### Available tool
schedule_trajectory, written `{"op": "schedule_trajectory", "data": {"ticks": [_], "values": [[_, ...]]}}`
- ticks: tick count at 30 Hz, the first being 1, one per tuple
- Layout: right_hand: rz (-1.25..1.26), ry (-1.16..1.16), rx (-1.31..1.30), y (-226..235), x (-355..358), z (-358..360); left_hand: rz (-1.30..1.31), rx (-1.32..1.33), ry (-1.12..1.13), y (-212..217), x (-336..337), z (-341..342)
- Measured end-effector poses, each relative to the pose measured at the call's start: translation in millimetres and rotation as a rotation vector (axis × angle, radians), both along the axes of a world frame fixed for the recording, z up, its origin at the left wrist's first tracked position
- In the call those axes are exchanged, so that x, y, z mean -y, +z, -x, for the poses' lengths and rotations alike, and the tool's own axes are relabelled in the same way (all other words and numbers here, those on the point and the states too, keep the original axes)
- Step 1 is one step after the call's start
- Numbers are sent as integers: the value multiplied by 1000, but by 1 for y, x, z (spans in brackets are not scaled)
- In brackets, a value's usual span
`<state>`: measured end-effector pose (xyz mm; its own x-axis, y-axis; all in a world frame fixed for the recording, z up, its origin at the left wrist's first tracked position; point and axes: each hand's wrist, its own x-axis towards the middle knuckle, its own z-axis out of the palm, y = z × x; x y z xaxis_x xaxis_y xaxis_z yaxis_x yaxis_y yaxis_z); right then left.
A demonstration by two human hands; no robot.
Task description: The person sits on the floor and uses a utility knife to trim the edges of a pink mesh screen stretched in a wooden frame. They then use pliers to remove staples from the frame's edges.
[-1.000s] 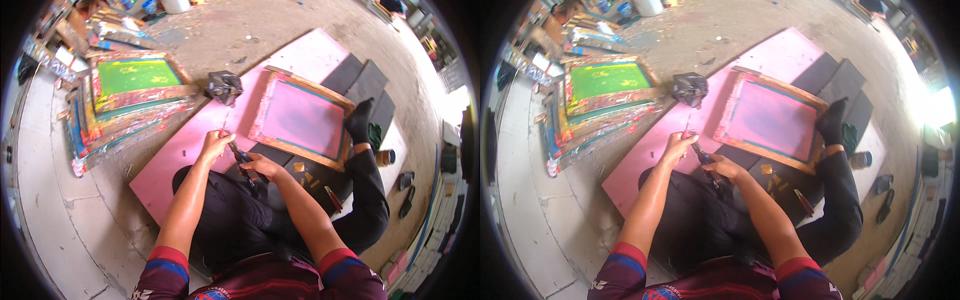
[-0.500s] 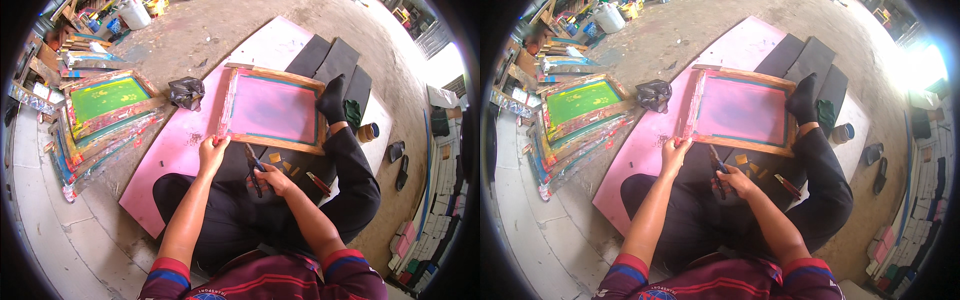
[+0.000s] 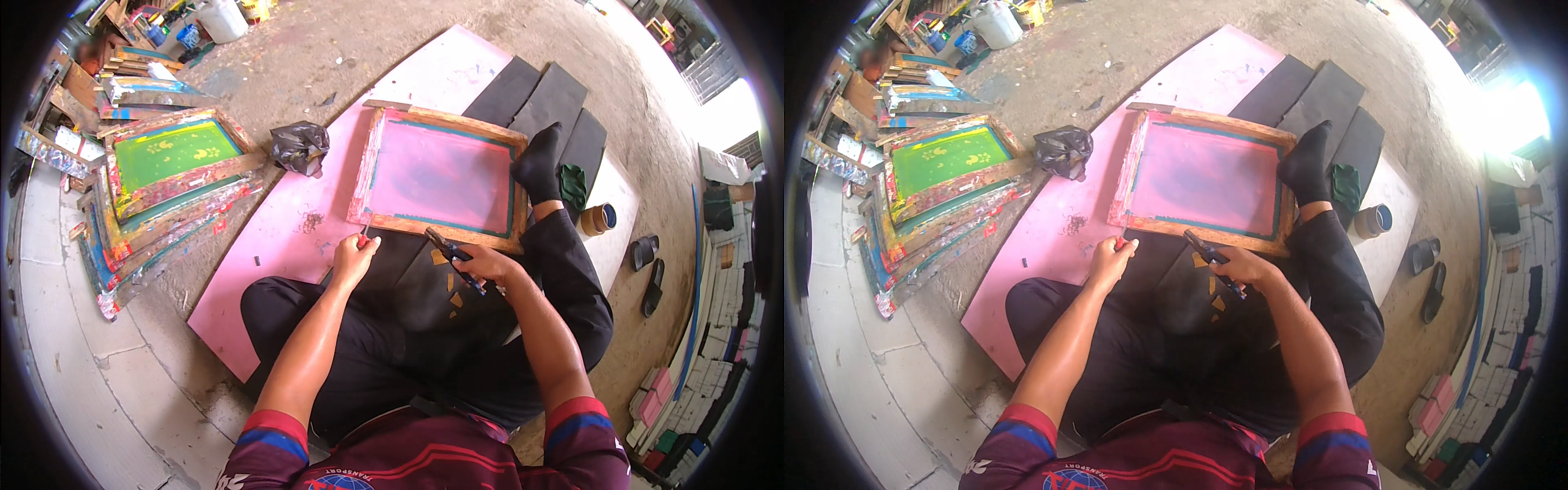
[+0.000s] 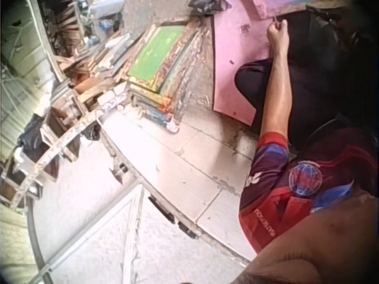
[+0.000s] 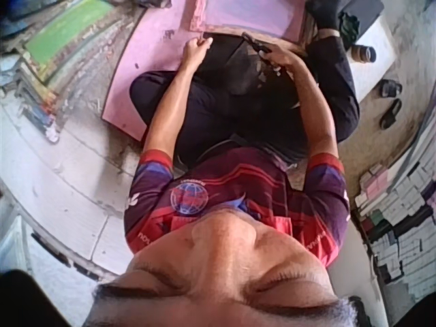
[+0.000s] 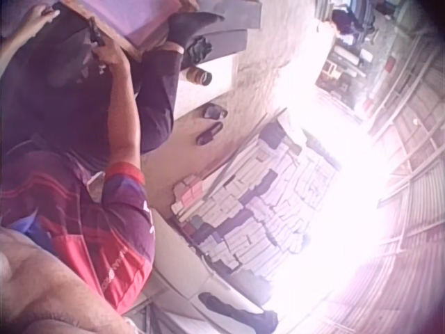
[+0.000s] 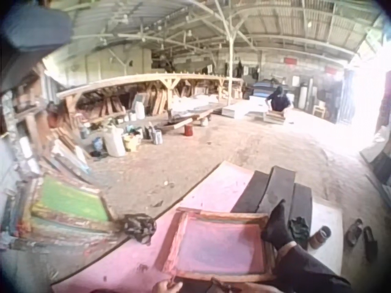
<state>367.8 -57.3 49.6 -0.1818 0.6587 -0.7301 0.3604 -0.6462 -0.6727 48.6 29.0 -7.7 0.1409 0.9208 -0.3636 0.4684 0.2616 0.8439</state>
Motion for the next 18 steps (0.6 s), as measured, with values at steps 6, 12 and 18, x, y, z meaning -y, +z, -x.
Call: {"op": "schedule_trajectory", "data": {"ticks": [6, 12, 18], "values": [[63, 110, 95, 10, -22, -2, -61, 62, 0, -16, 1, 4], [-98, 273, 235, -6, -29, -12, -70, -2, -25, -9, -1, -2], [-484, 266, 852, -17, 1, 23, -57, -3, -46, -13, -2, -3]]}}
